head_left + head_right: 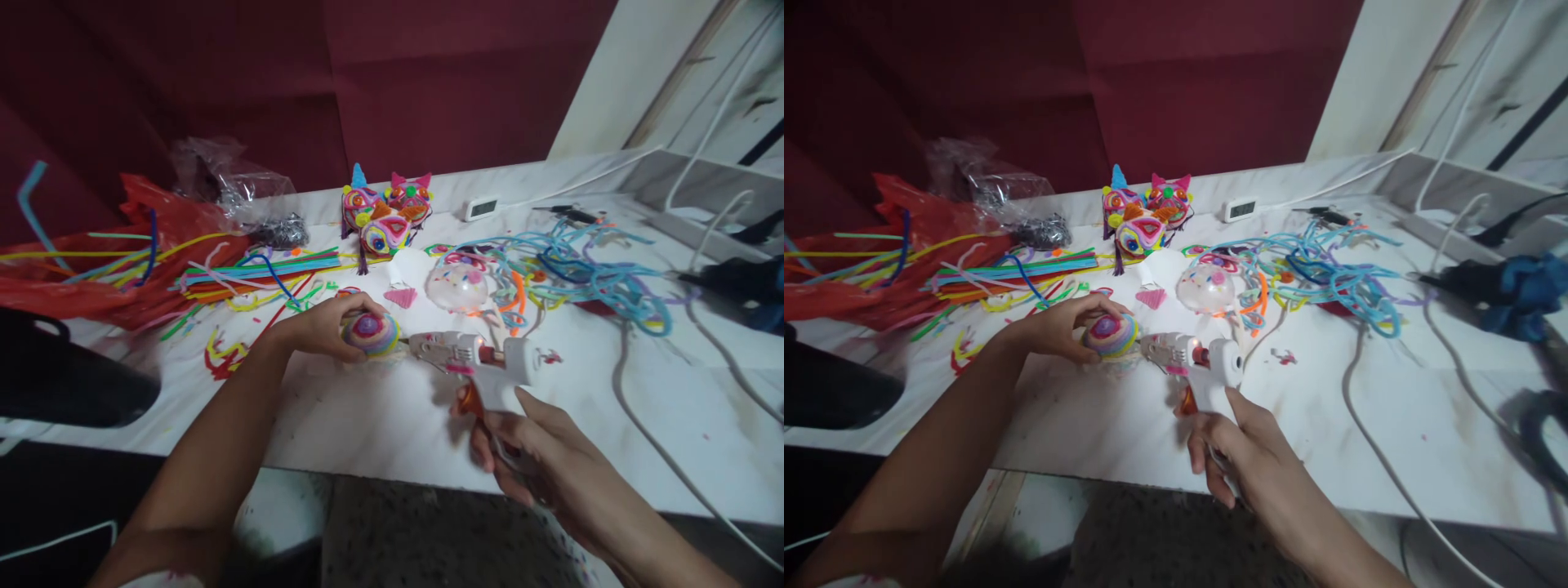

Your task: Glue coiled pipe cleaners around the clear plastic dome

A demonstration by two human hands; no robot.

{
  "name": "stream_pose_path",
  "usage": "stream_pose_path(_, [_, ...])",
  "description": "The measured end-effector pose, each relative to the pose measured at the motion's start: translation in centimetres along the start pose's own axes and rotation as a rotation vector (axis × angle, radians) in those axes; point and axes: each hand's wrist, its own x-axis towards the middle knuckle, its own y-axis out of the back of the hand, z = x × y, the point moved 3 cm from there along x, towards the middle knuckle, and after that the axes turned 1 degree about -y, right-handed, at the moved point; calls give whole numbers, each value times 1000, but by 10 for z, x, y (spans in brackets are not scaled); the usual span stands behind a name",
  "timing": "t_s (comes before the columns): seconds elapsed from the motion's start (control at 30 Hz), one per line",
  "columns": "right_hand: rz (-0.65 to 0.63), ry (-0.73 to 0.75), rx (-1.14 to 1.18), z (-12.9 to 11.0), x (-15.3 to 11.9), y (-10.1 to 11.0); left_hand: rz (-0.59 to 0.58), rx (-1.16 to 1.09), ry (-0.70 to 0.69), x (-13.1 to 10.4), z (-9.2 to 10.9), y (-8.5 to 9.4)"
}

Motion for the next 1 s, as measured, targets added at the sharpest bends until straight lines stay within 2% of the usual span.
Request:
stream_pose_path(0.17, [-12, 81, -7, -2, -3, -2, -34, -65, -18, 1, -1, 0])
stream_pose_path(0.4, [1, 101, -68, 0, -7, -1, -52, -189, -27, 1, -8, 2])
stream_pose_path(0.6, [10, 105, -93, 3, -8, -3, -58, -146, -75, 0, -8, 2])
stream_pose_path(0.83, [65, -24, -134, -15, -19, -12, -8, -212, -3, 0, -1, 3])
stream_pose_path(1.0, [79, -48, -174, -25, -24, -17, 8, -218, -5, 0, 0, 3])
